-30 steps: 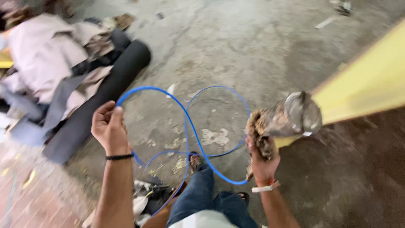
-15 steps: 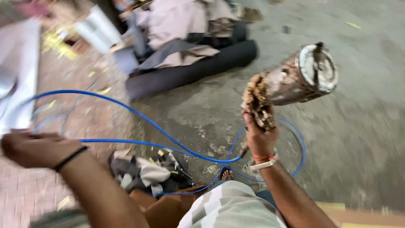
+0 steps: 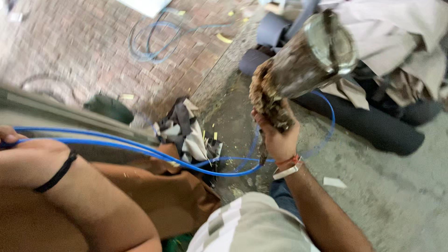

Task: The person carries a glue spray gun connected to a blue hose and moves along yellow foam sheets laid on wooden frames, positioning the gun over the foam. They hold and guide the hose with the other hand while walking between frames in the workshop.

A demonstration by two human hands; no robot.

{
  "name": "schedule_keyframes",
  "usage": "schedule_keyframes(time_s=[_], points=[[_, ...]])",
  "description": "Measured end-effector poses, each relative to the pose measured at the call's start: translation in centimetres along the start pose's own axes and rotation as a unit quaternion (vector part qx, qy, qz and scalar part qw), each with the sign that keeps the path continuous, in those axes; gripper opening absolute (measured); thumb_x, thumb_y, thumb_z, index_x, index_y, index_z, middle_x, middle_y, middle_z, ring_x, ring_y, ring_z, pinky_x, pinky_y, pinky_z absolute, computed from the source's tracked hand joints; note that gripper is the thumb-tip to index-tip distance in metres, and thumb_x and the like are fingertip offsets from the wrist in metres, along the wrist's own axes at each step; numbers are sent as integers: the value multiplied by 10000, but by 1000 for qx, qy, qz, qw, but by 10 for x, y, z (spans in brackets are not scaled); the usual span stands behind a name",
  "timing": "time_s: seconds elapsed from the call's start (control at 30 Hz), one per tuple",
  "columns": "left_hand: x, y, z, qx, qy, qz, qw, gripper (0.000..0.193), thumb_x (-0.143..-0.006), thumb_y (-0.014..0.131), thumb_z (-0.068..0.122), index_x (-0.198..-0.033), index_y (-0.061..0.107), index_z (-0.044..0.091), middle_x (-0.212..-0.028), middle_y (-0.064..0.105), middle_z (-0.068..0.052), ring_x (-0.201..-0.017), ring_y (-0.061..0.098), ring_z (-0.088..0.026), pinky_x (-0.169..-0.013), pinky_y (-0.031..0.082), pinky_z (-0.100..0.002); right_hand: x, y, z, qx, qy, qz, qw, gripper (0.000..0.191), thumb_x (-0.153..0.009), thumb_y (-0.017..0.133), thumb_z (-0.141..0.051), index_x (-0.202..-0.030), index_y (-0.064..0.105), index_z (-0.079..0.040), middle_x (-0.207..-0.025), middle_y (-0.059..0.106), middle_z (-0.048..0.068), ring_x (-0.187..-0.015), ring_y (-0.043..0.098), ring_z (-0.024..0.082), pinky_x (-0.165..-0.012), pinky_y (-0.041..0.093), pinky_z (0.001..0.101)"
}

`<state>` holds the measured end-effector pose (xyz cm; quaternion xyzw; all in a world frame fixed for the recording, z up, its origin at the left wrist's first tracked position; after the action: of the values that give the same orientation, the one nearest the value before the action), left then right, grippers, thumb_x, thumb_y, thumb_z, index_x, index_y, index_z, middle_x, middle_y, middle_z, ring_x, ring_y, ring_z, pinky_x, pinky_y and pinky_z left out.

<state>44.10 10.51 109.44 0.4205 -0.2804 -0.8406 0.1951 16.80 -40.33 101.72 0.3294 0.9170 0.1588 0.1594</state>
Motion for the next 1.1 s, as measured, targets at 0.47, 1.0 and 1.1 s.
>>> schedule_keyframes(time_s=[0.47,1.0,1.1], points=[[90,125,27,-199,-26,133,971,297,-1085,682,123,-860,490,89,-726,425,-25,-576,378,-121,-536,286,-290,-221,77,98,26,114,-232,966,386,-916,667,89,-1294,624,25,-1029,724,57,-928,694,138,-830,575,277],[-30,178,-218,-365,9,123,923,169,-1094,628,57,-1187,487,61,-826,429,-31,-579,370,-93,-536,303,-246,-464,288,190,186,52,-297,935,383,-897,733,-86,-1275,679,-55,-1069,794,24,-959,743,101,-840,577,259],[-49,189,-272,-378,-53,76,921,214,-1069,634,0,-1198,478,70,-931,484,-28,-624,423,-72,-529,321,-214,-504,302,216,199,42,-294,934,345,-898,744,-89,-1237,697,-50,-1070,798,36,-957,743,110,-834,579,265]])
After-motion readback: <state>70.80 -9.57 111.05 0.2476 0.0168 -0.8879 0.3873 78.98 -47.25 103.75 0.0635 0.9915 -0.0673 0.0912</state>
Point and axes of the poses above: each hand's wrist, its own x-axis away from the middle knuckle, its own y-axis out of the palm, z = x × y, the point moved 4 cm from there along -x, towards the middle knuckle
